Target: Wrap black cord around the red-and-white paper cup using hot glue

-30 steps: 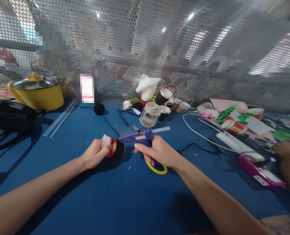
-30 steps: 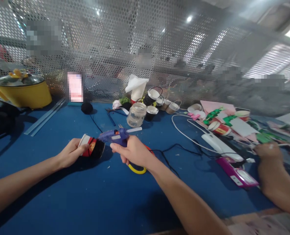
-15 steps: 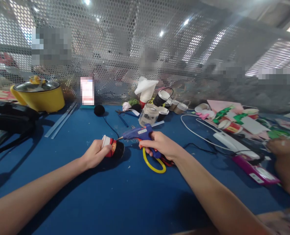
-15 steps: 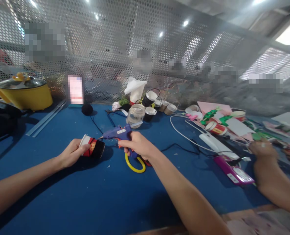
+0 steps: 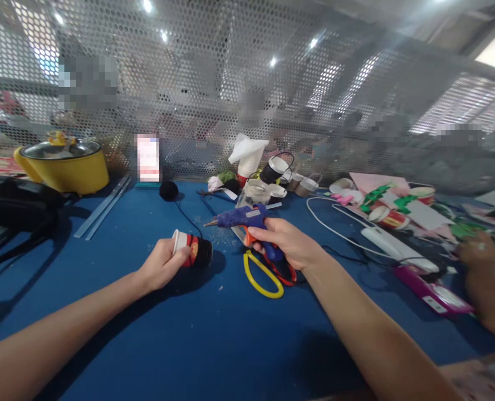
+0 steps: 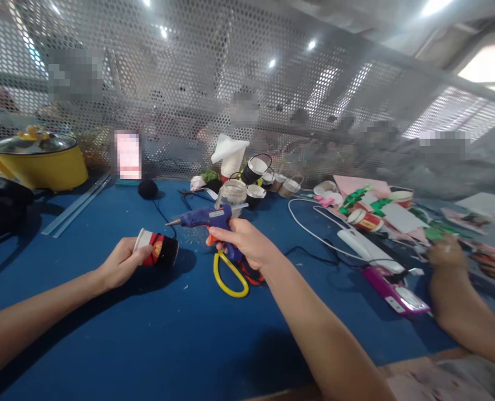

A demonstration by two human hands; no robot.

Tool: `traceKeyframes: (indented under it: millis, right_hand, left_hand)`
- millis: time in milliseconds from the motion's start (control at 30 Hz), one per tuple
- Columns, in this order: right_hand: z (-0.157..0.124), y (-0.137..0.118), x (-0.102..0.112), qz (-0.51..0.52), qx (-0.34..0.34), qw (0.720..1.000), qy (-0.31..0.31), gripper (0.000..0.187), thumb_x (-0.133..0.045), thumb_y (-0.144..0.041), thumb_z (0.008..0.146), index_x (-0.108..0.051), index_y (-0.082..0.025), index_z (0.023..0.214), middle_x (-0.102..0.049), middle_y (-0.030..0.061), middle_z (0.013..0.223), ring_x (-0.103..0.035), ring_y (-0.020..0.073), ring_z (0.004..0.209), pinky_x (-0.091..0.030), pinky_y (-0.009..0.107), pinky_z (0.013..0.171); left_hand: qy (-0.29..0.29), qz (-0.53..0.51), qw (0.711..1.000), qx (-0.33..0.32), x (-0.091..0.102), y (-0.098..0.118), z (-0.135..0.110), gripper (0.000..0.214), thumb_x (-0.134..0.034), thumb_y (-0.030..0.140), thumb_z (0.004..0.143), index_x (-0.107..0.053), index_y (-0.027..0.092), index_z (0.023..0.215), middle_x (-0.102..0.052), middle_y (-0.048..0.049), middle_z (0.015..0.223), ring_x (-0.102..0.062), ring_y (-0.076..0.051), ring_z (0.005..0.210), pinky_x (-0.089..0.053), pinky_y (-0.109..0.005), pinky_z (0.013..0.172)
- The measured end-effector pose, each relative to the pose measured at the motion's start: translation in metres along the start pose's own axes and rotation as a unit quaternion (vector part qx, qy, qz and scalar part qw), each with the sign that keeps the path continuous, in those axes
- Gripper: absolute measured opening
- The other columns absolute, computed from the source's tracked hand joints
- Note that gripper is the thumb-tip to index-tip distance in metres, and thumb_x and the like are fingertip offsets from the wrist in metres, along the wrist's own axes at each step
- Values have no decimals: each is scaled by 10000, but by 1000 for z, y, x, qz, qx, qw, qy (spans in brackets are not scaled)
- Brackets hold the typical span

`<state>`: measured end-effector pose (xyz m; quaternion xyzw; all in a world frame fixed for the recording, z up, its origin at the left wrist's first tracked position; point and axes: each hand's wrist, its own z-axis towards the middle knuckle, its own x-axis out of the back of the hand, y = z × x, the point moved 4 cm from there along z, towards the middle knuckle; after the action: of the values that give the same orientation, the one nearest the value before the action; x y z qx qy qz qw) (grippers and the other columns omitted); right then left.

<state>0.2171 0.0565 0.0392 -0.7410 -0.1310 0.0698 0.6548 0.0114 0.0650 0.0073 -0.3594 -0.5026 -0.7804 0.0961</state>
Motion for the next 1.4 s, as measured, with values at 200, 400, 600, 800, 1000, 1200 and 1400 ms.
traceKeyframes:
  millis: [200, 400, 600, 800, 1000, 1200, 1400]
  right_hand:
    - [0, -2, -4, 42, 8, 999, -9, 119, -603, -235, 636, -549, -129, 646, -557, -6, 614, -447, 36, 481, -349, 149, 434]
    - [8, -14, 10, -26, 85, 992, 92, 180, -550, -303, 692, -547, -125, 668, -571, 14, 620, -495, 50, 486, -395, 147, 434]
    - [41, -27, 53, -16, 0, 979, 201, 213, -418, -279, 792, -489, -129, 659, -542, -5, 485, -471, 53, 356, -417, 163, 348]
    - [70, -25, 78, -47, -102, 976, 187, 254, -367, -294, 811, -471, -114, 667, -571, 46, 468, -492, 72, 341, -441, 178, 342]
    - [69, -17, 86, -130, -146, 963, 184, 357, -318, -432, 797, -477, -125, 712, -581, 65, 492, -547, 114, 422, -471, 228, 402]
    - [43, -37, 94, -290, -108, 901, 303, 462, -376, -540, 710, -543, -110, 687, -595, 140, 635, -584, 237, 677, -443, 327, 564]
    - [3, -57, 16, -458, 175, 835, 249, 483, -310, -529, 750, -601, -144, 723, -614, 75, 701, -554, 179, 716, -384, 267, 626]
  left_hand:
    - [-3, 19, 999, -39, -2, 3, 0, 265, -274, 234, 756, -270, 172, 498, -272, 48, 487, -258, -67, 459, -228, -208, 444]
    - [3, 51, 991, -121, 0, 17, -3, 256, -279, 195, 750, -252, 176, 496, -285, 44, 479, -259, -66, 445, -229, -213, 441]
    - [6, 76, 985, -154, 1, 20, -4, 256, -288, 184, 748, -247, 179, 495, -286, 46, 464, -265, -66, 433, -231, -212, 432]
    - [-5, 78, 985, -155, 0, 22, -5, 254, -286, 172, 751, -245, 180, 500, -289, 48, 464, -265, -67, 436, -235, -211, 433]
    - [-16, 81, 984, -156, -1, 21, -3, 255, -285, 163, 751, -225, 182, 504, -293, 47, 461, -268, -66, 434, -241, -211, 438]
    - [-7, 83, 982, -167, -2, 19, -2, 257, -296, 156, 753, -242, 180, 503, -300, 47, 462, -272, -65, 435, -245, -212, 443]
    - [0, 66, 984, -164, 1, 22, -5, 256, -296, 158, 752, -280, 176, 498, -311, 44, 473, -271, -66, 437, -242, -209, 425]
